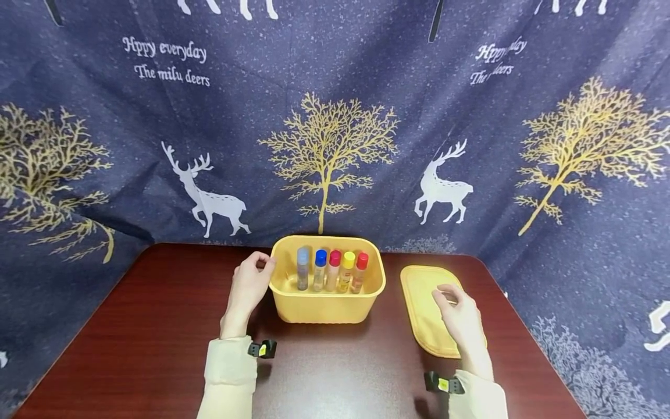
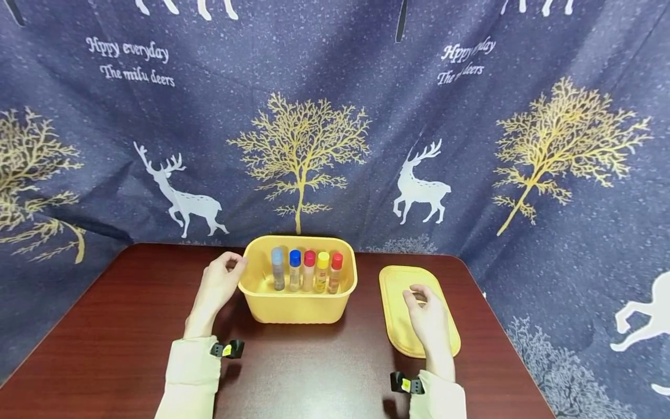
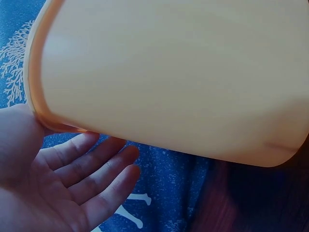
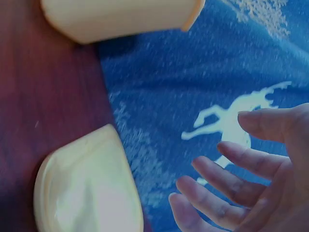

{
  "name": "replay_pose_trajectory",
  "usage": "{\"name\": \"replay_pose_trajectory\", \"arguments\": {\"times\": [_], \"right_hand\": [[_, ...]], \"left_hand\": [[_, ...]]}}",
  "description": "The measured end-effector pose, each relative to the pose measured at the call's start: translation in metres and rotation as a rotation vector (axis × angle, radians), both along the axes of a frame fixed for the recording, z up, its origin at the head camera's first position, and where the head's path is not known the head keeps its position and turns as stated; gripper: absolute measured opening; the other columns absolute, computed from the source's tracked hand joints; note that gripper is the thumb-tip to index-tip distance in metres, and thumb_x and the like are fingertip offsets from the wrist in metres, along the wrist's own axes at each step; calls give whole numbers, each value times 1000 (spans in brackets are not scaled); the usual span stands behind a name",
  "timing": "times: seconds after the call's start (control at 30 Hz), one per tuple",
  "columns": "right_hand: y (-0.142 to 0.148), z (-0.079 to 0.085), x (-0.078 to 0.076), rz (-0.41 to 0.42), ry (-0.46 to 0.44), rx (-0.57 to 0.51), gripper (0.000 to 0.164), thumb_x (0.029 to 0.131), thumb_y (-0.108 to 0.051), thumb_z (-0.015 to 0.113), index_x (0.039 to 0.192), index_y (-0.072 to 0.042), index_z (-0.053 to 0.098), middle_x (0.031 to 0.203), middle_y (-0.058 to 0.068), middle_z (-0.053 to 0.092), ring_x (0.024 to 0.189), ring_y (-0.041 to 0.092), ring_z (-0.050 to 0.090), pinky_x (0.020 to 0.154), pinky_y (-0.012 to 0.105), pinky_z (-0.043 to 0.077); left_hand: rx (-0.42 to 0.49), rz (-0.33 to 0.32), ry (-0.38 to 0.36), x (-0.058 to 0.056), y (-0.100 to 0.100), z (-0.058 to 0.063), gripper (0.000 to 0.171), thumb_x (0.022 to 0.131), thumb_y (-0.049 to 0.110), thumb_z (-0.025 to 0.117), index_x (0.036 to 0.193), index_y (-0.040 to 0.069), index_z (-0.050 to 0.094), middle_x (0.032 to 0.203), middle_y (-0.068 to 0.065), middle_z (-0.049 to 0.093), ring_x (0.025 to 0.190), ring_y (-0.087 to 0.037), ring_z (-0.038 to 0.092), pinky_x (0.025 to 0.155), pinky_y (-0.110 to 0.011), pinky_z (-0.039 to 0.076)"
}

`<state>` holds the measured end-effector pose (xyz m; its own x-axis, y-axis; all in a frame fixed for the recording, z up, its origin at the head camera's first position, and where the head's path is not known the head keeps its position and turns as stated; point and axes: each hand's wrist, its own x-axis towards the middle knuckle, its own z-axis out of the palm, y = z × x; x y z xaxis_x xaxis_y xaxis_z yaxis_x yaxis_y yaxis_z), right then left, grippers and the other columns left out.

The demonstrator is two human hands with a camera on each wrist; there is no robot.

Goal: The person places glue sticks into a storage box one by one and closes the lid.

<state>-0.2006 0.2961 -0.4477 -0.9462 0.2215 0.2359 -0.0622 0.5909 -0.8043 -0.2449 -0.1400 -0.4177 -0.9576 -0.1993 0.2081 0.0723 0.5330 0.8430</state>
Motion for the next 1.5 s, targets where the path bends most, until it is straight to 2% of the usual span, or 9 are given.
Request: {"name": "replay_pose_trajectory", "arguments": {"times": [0.07,0.13,0.27,0.47,0.7,0.87,1.13,1.27,1.5], "right_hand": [[-6,27,14,-43,-65,100,37,95,-30,62,117,-1,64,105,23,68,85,30,68,65,33,51],[-6,37,22,-84,-131,135,41,96,-31,61,120,3,61,111,25,66,97,36,66,75,39,51],[0,30,32,-167,-154,135,43,96,-33,61,124,-1,59,122,24,62,109,41,60,88,51,45],[14,19,44,-215,-207,155,48,95,-32,62,129,0,53,129,30,55,117,45,53,95,56,39],[30,4,55,-218,-333,191,73,93,-40,61,140,9,36,134,41,42,121,57,40,101,62,29],[39,-2,57,-214,-455,185,94,92,-54,58,144,15,22,140,44,28,125,64,24,103,67,20],[43,-11,59,-185,-568,205,117,85,-69,57,145,18,8,142,47,15,125,68,13,98,74,21],[37,-13,59,-205,-581,229,124,79,-75,60,146,16,9,139,47,18,124,67,15,90,81,22],[26,-17,55,-234,-594,212,134,72,-78,64,146,15,1,135,46,15,125,63,10,85,82,18]], "left_hand": [[-2,-3,1,-1,0,-1,23,98,29,58,101,7,65,96,-11,71,90,-26,65,79,-41,48],[-3,-3,0,-1,0,-2,24,99,30,58,101,7,65,96,-12,70,90,-25,65,79,-41,48],[-4,-4,2,0,0,-3,24,98,30,58,101,7,65,96,-11,71,90,-25,65,78,-40,48],[-6,-12,-3,2,-2,-3,25,99,31,57,102,7,65,97,-11,71,90,-26,65,78,-40,49],[-5,-4,-10,4,-3,-2,25,99,31,57,102,8,65,97,-11,71,91,-26,65,78,-40,48],[-5,-14,-12,3,-2,-1,25,99,32,57,103,8,65,98,-11,70,91,-26,65,78,-40,49],[-3,-16,-15,3,-2,-2,26,99,32,57,103,8,65,97,-11,70,91,-26,65,78,-40,48],[5,-8,-2,2,-2,-1,24,98,30,58,102,7,65,97,-12,70,90,-26,65,78,-40,49],[-7,-6,-10,1,-1,1,24,98,30,58,102,7,65,95,-11,70,88,-26,64,77,-39,48]]}}
